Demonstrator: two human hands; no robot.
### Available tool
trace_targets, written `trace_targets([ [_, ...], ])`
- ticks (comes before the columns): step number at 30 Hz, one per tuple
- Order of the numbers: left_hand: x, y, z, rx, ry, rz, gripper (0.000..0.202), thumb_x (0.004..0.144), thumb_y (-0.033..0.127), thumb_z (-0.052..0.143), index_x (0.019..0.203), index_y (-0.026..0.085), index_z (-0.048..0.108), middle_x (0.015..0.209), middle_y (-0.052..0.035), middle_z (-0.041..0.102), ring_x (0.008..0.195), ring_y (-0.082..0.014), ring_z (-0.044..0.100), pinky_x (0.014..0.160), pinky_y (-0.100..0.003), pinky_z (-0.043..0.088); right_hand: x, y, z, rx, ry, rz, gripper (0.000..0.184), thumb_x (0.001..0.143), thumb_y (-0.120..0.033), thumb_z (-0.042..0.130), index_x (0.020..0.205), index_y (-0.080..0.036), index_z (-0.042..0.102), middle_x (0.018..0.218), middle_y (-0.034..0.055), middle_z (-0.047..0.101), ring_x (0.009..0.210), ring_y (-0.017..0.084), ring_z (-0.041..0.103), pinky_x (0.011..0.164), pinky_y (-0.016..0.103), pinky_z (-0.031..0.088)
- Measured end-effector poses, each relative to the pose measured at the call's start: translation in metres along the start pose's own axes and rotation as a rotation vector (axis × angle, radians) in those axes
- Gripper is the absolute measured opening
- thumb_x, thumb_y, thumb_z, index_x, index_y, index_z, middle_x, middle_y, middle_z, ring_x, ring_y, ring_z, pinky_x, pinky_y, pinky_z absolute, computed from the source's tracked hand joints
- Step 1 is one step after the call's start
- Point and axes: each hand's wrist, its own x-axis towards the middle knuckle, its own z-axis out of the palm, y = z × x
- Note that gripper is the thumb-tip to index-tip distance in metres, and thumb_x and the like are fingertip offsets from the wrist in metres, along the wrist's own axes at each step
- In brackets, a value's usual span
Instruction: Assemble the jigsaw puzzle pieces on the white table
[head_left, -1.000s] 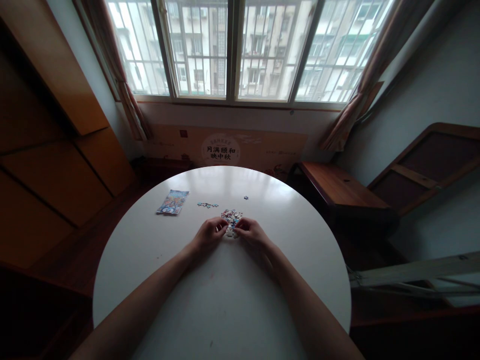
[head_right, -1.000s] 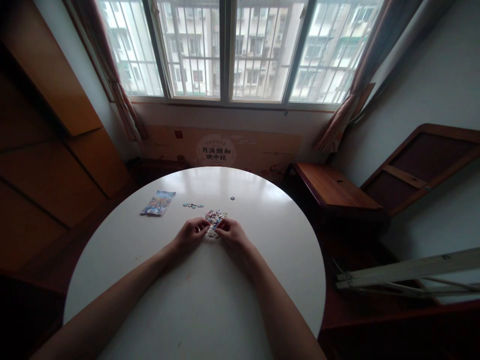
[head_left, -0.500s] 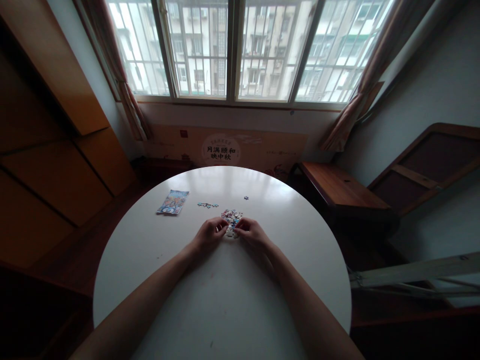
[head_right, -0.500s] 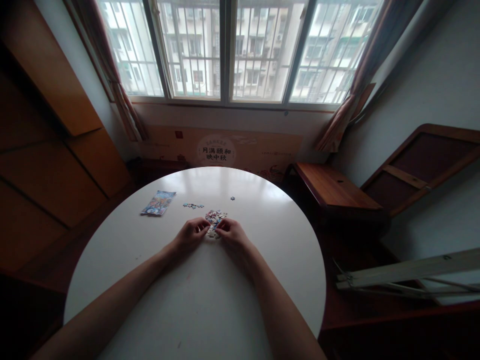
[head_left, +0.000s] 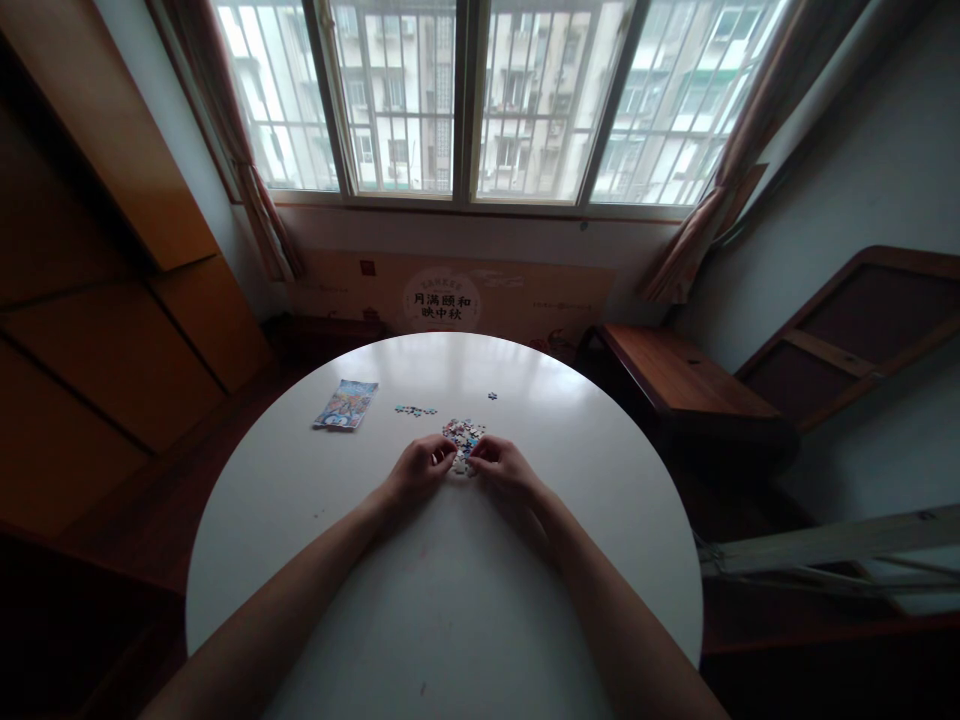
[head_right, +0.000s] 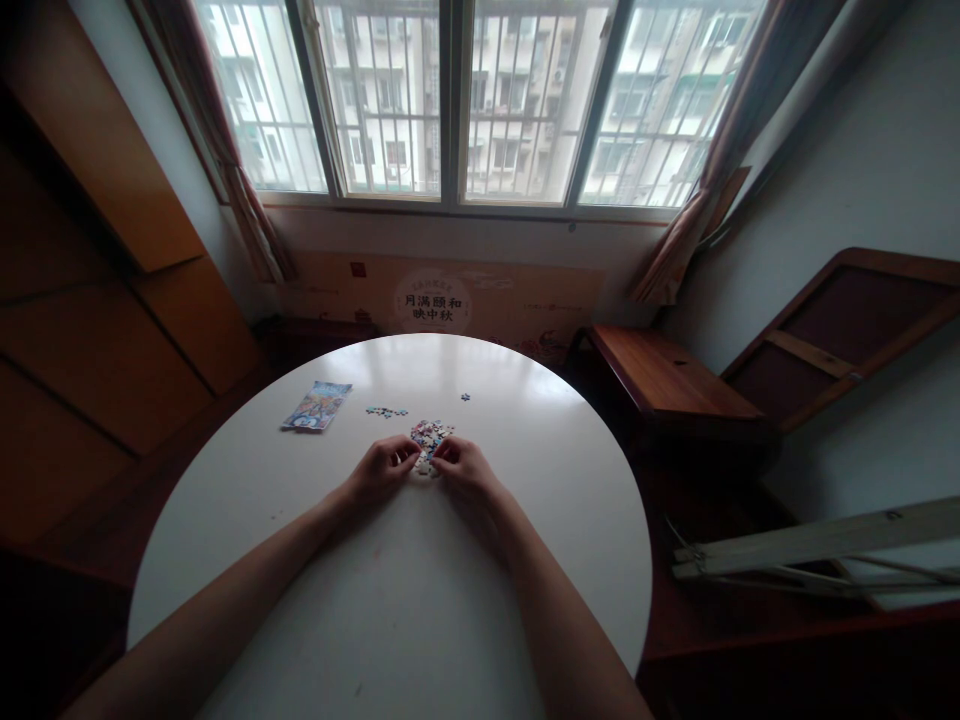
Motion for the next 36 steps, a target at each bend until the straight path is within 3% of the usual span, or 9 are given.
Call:
trace_targets([
  [36, -0.0003, -0.0009, -0.0007, -0.032, -0.02, 0.0, 0.013, 0.079, 0.02, 0.053, 0.08, 0.013, 0.065, 0.069, -0.0009, 0.062, 0.06, -0.009, 0.054, 0.056, -0.019, 0.042, -0.0002, -0.0016, 0.0, 0.013, 0.001, 0.002, 0.013, 0.069, -0.026, 0.065, 0.068, -0.014, 0.059, 0.056, -0.0014, 0.056, 0.051, 0.009, 0.047, 0.048, 0.02, 0.035],
])
